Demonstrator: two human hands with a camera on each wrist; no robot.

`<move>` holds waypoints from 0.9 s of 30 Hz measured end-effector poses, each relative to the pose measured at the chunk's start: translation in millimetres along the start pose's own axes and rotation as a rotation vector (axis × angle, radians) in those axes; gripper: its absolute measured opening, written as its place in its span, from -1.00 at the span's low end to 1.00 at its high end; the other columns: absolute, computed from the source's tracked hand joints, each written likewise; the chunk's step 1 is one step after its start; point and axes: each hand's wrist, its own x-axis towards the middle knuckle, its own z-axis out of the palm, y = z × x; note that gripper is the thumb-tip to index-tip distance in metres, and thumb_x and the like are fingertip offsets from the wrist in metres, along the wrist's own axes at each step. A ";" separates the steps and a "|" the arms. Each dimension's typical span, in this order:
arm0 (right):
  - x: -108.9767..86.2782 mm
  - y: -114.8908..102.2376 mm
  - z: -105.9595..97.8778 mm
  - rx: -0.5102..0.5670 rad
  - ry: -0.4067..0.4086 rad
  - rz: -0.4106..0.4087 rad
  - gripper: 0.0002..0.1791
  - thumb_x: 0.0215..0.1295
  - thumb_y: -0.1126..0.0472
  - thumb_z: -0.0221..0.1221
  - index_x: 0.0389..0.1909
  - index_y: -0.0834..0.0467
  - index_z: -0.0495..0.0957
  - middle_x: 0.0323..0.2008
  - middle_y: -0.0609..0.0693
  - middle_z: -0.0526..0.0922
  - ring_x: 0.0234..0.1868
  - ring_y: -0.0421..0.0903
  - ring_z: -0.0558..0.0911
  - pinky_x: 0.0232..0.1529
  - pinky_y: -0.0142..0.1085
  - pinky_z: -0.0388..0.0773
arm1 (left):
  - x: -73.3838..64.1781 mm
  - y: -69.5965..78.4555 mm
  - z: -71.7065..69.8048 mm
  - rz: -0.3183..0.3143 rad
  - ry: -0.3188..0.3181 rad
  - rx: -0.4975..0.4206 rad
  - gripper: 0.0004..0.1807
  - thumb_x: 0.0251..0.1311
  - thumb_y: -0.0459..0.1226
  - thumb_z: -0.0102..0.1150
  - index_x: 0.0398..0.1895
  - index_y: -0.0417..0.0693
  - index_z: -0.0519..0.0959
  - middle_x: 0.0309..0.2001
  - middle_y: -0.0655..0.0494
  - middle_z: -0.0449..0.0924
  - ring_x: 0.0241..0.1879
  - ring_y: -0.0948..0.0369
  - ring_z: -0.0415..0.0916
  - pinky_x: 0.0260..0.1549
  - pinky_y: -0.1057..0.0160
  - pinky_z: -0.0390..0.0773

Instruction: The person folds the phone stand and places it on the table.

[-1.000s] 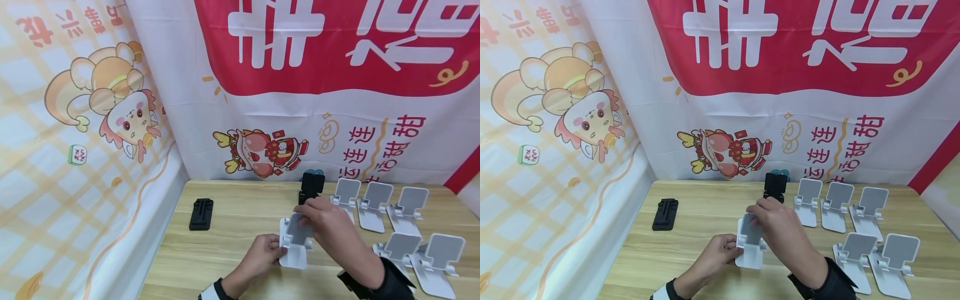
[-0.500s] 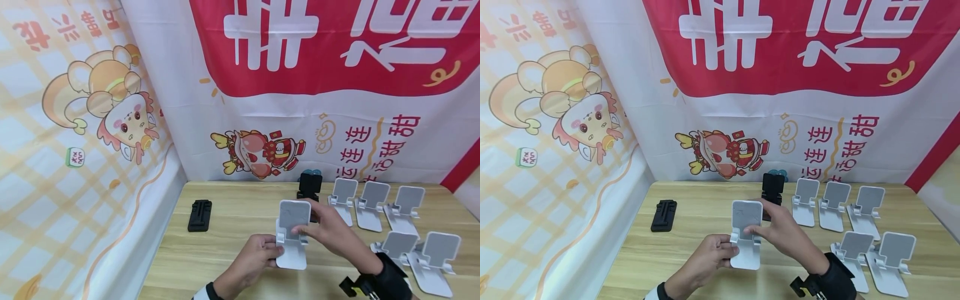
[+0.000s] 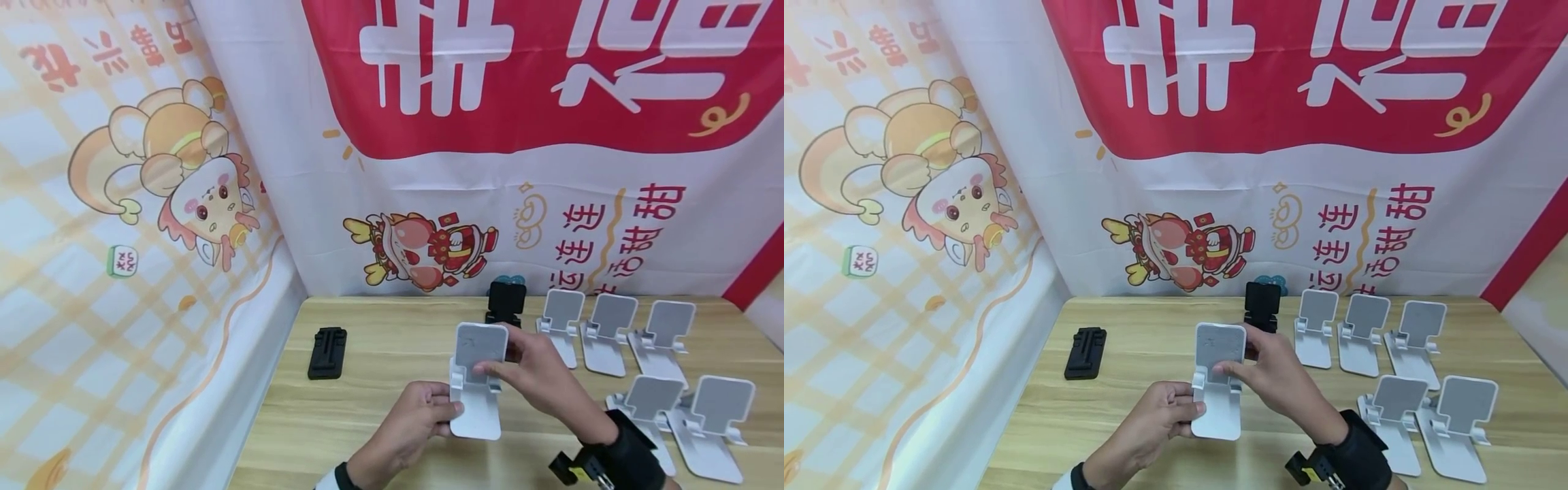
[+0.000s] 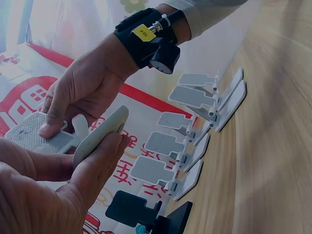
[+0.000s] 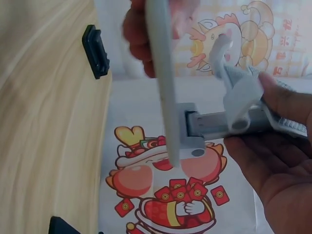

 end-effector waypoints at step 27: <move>10.8 -42.5 -4.9 -0.479 0.162 -0.461 -0.67 -0.13 0.37 0.45 -0.27 0.06 0.71 -0.27 -0.17 0.57 -0.21 -0.27 0.43 -0.33 -0.35 0.61 | -2.3 0.0 -5.9 -0.004 0.063 0.063 -0.68 0.22 -0.40 0.14 -0.02 -0.48 0.49 -0.19 -0.17 0.71 -0.22 0.08 0.69 -0.31 0.22 0.70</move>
